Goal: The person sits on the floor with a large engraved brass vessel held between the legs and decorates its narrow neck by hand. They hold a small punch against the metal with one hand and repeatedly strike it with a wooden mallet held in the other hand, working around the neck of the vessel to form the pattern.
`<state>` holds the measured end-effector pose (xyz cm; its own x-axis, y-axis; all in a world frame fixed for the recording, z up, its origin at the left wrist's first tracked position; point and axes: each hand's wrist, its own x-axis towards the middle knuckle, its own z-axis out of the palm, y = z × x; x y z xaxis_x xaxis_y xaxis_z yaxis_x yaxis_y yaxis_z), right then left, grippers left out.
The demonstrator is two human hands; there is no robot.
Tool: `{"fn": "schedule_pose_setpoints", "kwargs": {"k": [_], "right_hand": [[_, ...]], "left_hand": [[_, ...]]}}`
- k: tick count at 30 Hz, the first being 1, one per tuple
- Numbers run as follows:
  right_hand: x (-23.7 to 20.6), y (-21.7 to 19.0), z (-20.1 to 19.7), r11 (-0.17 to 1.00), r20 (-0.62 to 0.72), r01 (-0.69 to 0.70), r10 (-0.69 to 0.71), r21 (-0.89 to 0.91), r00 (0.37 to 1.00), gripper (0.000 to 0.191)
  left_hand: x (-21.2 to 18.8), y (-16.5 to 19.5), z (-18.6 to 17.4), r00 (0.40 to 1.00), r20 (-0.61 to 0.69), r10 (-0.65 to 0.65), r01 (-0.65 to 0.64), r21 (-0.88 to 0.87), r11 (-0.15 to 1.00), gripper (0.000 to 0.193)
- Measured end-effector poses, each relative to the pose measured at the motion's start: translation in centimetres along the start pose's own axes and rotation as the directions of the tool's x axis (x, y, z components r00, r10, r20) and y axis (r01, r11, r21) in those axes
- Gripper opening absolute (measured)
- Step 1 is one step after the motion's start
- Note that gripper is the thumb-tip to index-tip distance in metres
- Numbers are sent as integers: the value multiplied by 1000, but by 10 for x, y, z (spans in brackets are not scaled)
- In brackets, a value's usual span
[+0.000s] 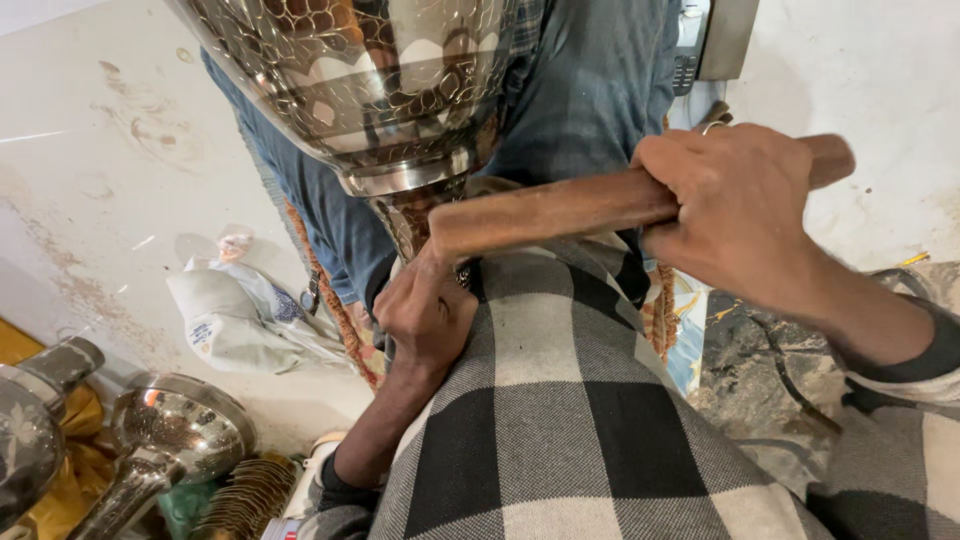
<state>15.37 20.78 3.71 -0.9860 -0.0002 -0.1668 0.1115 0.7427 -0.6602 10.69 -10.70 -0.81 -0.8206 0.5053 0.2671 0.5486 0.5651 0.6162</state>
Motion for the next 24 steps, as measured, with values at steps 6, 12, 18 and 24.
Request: {"fn": "schedule_pose_setpoints", "kwargs": {"k": [6,12,18,24], "right_hand": [[0,-2,3,997,14,25,-24,-79,1000,22],[1,-3,7,999,2,15,-15,-49,1000,21],[-3,-7,8,998,-21,-18,17,-58,1000,31],[1,-8,7,987,-9,-34,36,155,999,28]], "left_hand": [[-7,-10,8,997,39,-66,67,-14,998,39],[-3,-6,-1,1000,-3,17,-17,-1,1000,40],[2,-2,-3,1000,17,-16,15,25,1000,41],[4,-2,-5,1000,-30,10,-9,22,1000,39]]}}
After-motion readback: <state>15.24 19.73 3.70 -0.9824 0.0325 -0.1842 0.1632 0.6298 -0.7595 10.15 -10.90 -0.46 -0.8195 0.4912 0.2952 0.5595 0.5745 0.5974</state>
